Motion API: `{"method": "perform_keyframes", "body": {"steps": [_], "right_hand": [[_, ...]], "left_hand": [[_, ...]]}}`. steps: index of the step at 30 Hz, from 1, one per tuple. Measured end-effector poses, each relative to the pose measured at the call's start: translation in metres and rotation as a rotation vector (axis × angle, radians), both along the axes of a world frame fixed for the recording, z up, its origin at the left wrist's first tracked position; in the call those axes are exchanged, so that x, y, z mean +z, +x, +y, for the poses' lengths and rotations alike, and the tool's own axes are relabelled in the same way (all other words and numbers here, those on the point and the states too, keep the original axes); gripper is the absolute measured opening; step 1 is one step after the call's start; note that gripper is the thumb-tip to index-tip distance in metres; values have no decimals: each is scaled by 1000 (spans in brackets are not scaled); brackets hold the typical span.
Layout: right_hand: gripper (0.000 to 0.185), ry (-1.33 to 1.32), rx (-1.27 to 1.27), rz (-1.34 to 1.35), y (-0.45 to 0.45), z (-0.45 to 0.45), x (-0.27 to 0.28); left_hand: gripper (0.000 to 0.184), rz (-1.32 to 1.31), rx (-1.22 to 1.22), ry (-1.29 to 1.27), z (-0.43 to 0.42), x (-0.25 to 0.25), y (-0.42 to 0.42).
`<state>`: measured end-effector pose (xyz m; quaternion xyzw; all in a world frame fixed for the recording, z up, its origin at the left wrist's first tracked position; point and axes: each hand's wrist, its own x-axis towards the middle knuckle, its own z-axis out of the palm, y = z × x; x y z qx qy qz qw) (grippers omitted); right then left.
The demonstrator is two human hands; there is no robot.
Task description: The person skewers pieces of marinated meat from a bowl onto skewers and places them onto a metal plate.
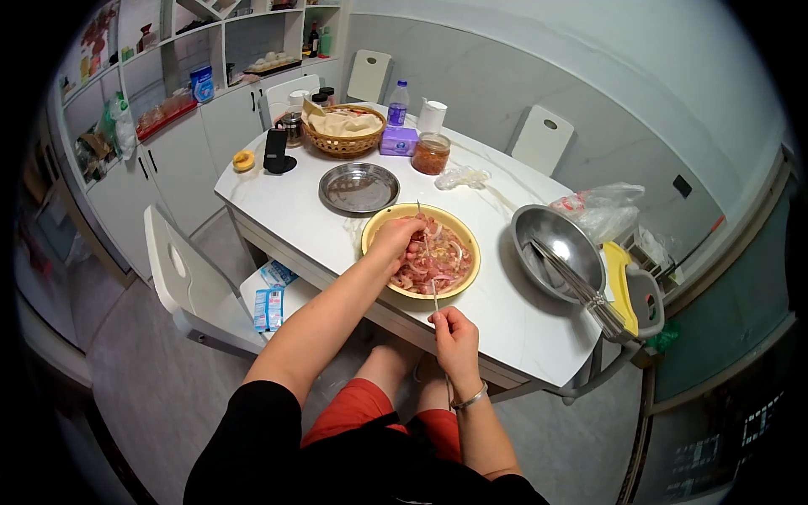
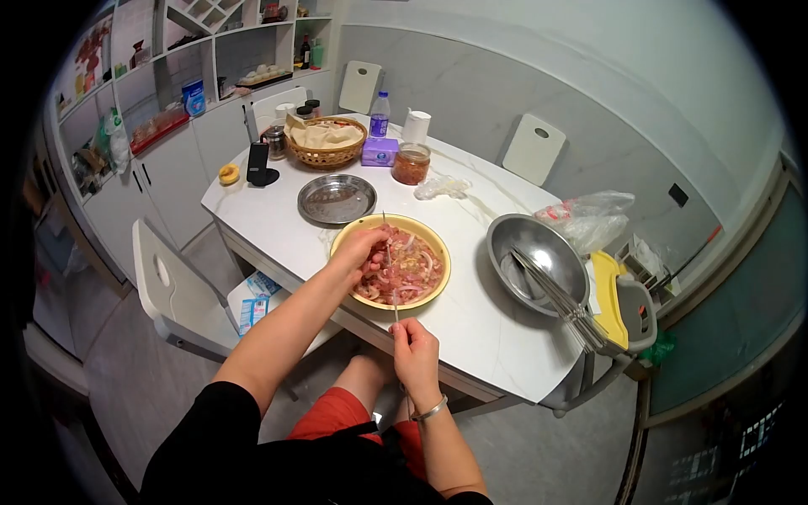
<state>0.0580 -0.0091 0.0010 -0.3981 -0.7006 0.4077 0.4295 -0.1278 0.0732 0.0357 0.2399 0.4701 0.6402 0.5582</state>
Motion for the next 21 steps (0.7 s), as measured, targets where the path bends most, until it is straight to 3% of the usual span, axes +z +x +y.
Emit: {"method": "perform_keyframes", "body": {"steps": [8, 15, 18, 20, 21], "right_hand": [[18, 16, -6, 15, 0, 3, -5], [18, -19, -12, 77, 4, 24, -6], [17, -101, 11, 82, 9, 32, -3], [18, -131, 31, 90, 12, 36, -3], [19, -159, 47, 96, 14, 38, -3]], "left_hand": [[3, 5, -11, -77, -3, 8, 7], [11, -10, -145, -169, 5, -4, 17], [19, 183, -213, -149, 6, -4, 8], [22, 571, -166, -93, 8, -4, -3], [22, 573, -165, -95, 8, -3, -8]]}}
